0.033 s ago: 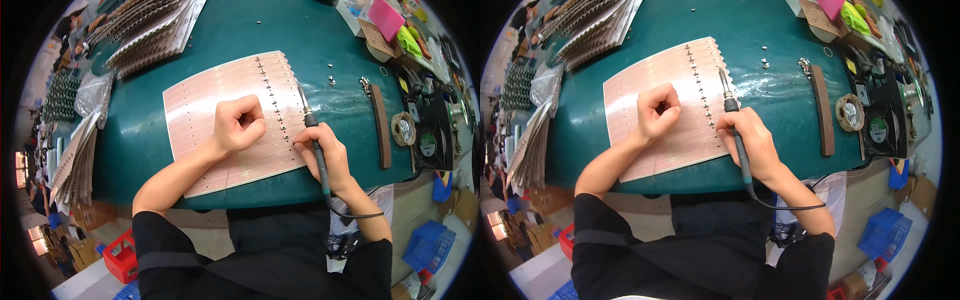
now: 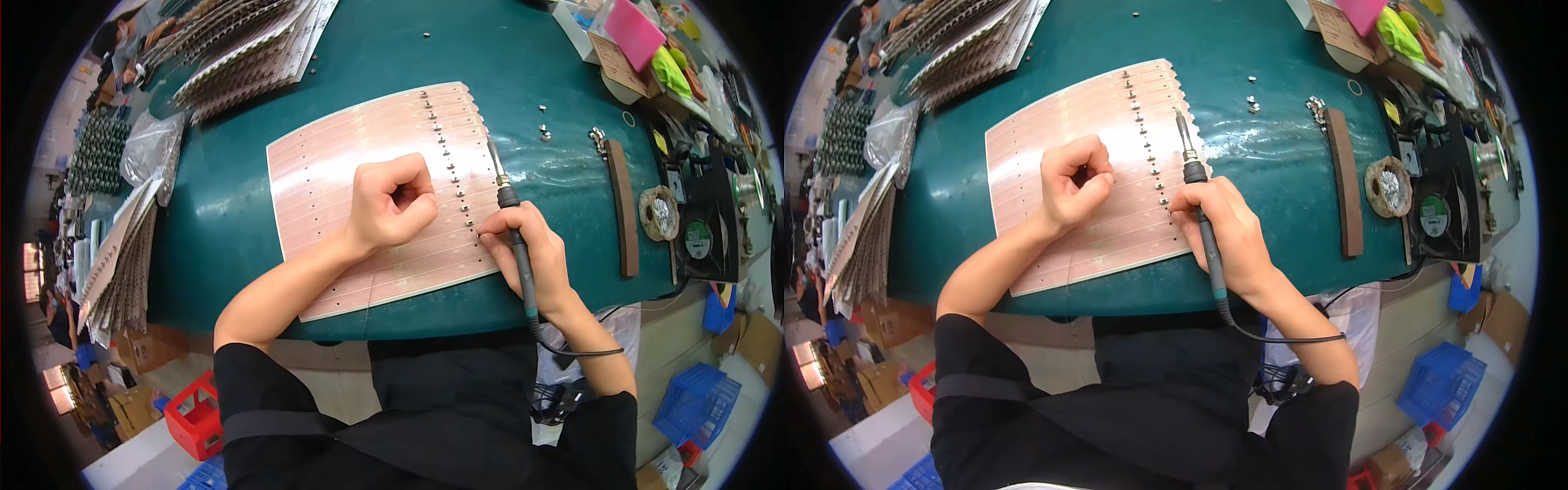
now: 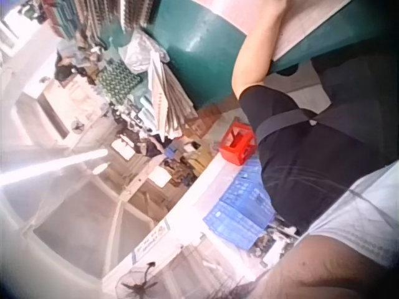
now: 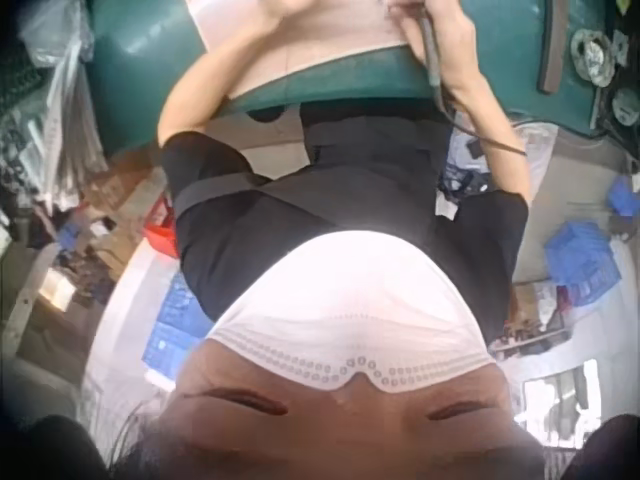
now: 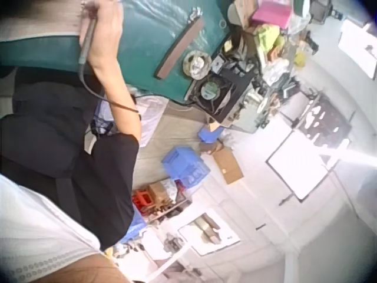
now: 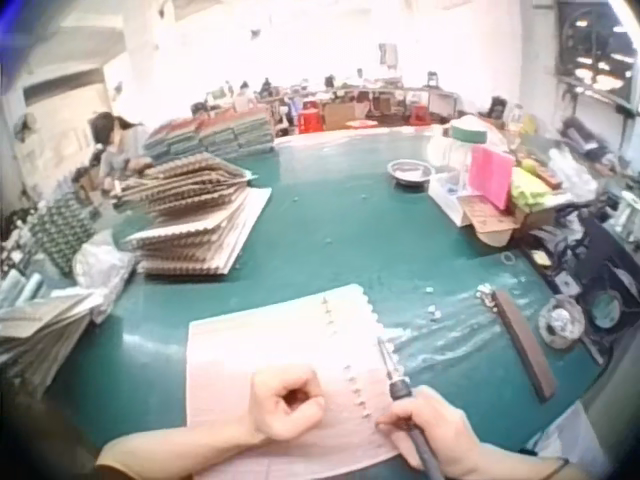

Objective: The person solders components onto an LED board using a soldering iron, turns the board over, and solders the opposite side.

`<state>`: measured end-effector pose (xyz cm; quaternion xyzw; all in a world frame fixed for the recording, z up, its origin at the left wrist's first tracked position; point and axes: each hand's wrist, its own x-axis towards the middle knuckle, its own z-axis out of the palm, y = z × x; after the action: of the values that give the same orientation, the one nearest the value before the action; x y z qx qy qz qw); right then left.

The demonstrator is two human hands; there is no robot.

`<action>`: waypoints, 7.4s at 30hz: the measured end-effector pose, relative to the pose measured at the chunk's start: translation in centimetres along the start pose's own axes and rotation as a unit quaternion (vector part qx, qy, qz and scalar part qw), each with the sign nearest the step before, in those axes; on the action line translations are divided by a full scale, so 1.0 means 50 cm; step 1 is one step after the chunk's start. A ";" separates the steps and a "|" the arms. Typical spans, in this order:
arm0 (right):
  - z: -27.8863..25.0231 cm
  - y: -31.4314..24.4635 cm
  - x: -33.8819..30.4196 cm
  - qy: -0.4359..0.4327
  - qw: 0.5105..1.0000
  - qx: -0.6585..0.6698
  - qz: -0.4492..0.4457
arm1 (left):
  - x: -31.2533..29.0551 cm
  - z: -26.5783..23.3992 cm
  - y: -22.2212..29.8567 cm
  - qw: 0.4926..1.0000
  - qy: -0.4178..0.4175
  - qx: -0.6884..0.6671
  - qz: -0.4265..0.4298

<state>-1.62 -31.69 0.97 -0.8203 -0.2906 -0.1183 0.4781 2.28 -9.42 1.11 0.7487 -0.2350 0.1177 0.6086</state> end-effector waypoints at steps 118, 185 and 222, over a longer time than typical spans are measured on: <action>0.018 -0.006 -0.030 -0.024 0.999 -0.017 0.031 | -0.006 0.011 -0.020 0.984 -0.077 0.059 0.147; -0.027 -0.004 -0.085 0.058 0.998 -0.029 0.021 | -0.007 0.019 -0.013 0.933 -0.200 0.099 0.281; 0.008 0.004 -0.063 -0.069 0.805 0.247 0.535 | -0.042 0.101 -0.112 0.885 -0.122 0.211 0.397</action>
<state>-4.07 -32.56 -0.84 -0.7061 0.1429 0.2891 0.6303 2.69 -13.05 -5.80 0.7120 -0.5547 0.3042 0.3047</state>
